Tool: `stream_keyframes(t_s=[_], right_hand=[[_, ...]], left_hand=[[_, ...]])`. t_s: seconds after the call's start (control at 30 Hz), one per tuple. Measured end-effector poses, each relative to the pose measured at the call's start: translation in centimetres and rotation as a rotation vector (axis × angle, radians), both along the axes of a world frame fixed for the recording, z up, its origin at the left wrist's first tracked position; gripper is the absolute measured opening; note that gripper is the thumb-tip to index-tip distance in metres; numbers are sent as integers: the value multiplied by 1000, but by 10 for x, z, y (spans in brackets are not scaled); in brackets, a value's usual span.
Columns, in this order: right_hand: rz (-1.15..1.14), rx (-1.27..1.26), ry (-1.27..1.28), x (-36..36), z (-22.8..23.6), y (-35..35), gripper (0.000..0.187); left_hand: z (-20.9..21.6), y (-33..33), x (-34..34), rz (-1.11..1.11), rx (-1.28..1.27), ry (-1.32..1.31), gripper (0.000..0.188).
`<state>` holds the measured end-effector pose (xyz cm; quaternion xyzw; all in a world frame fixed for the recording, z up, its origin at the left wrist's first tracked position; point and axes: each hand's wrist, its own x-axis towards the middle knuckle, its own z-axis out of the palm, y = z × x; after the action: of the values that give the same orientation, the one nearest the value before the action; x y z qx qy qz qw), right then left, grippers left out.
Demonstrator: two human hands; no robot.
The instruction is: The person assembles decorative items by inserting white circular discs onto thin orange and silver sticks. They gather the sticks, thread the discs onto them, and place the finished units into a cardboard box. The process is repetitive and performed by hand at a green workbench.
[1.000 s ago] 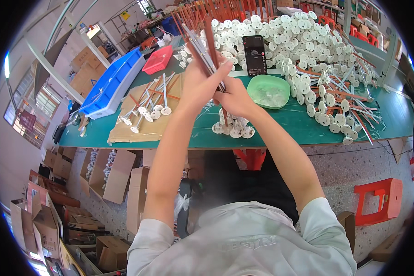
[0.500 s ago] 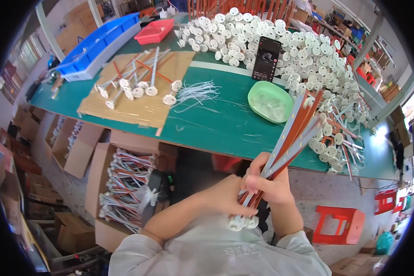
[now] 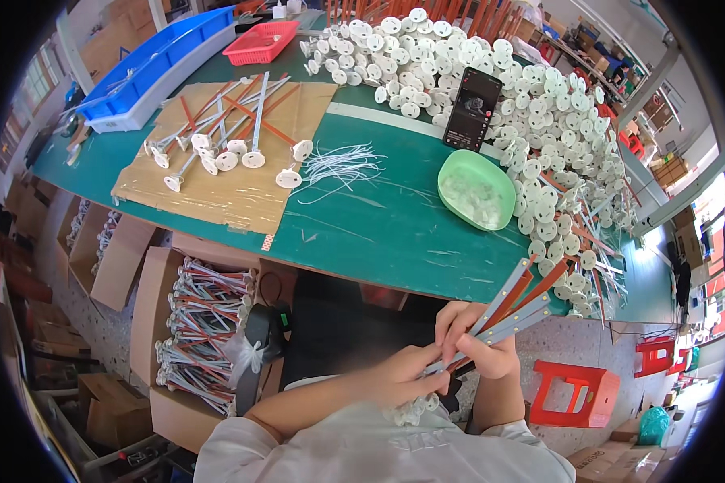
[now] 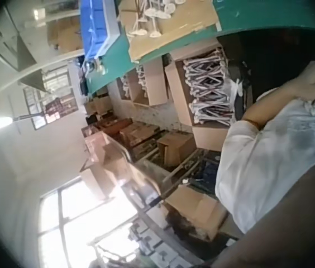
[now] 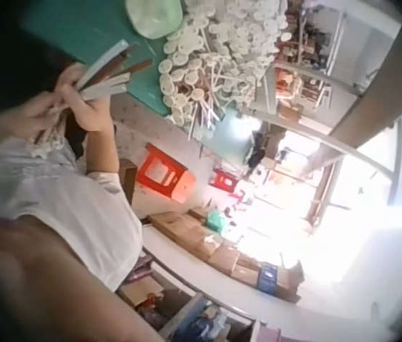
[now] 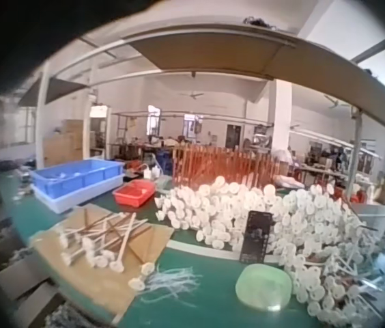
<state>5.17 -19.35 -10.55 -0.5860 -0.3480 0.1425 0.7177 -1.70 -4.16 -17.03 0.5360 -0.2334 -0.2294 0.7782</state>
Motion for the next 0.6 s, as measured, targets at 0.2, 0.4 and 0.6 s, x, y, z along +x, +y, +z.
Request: stream_keyframes(t_s=[0.2, 0.4, 0.6], right_hand=[[118, -111, -28, 8, -4, 12, 20], [178, -318, -19, 18, 15, 37, 18], [250, -674, -576, 63, 46, 79, 44]], left_hand=[[-25, -4, 5, 49, -158, -132, 46], [-12, -1, -5, 146, -363, 140, 45], [-11, 25, -5, 400, -473, 229, 48]])
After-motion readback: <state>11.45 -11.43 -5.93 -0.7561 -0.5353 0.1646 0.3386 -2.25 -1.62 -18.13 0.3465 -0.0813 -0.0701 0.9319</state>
